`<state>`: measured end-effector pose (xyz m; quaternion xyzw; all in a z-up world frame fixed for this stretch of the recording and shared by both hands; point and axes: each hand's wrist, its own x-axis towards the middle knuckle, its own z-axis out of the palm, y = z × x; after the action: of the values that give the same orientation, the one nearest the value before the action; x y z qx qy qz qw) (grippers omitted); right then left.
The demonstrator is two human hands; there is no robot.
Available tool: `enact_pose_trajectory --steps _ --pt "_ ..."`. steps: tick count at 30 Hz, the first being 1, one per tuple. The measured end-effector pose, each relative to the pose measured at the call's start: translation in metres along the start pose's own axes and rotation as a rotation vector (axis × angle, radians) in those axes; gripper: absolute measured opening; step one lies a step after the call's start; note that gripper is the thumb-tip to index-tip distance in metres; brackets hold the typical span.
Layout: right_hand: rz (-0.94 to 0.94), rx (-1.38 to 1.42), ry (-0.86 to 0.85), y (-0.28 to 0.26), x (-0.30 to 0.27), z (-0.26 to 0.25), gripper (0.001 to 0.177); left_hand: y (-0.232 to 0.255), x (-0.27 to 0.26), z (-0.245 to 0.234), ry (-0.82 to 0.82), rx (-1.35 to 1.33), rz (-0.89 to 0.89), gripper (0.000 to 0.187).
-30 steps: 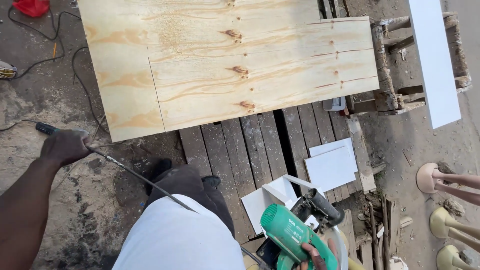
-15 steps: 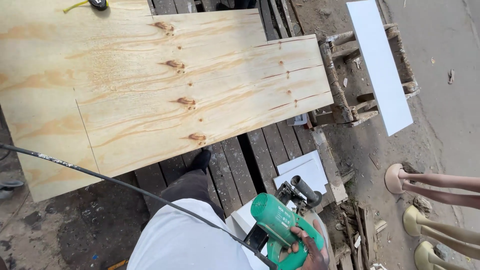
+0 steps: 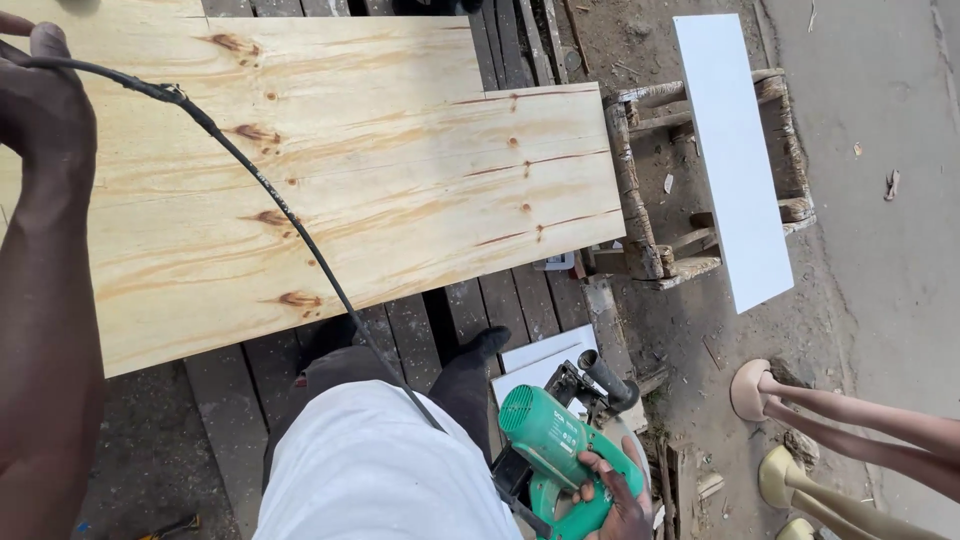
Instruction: Cutting a plywood sheet with a handheld circular saw along a marked line
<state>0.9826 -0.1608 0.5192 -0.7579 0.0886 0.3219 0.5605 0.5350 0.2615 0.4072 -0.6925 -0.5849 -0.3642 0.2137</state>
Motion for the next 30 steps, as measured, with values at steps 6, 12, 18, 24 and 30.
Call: enact_pose_trajectory --steps 6,12,18,24,30 --pt "0.008 -0.102 -0.023 -0.074 0.12 -0.013 0.064 0.11 -0.079 0.079 -0.402 -0.042 -0.376 0.026" --pt "-0.072 -0.282 -0.06 -0.167 0.217 -0.003 0.068 0.264 -0.177 0.057 -0.648 0.007 -0.996 0.083" --pt "-0.04 -0.378 -0.188 -0.211 0.311 0.005 0.062 0.382 -0.324 0.034 -0.63 -0.526 -2.307 0.048" --pt "-0.015 -0.469 -0.241 -0.229 0.344 0.071 0.062 0.467 -0.382 0.06 -0.364 -0.643 -2.667 0.061" --pt "0.009 -0.671 -0.487 -0.253 0.396 0.121 0.061 0.532 -0.335 0.107 -0.176 -0.771 -2.505 0.051"
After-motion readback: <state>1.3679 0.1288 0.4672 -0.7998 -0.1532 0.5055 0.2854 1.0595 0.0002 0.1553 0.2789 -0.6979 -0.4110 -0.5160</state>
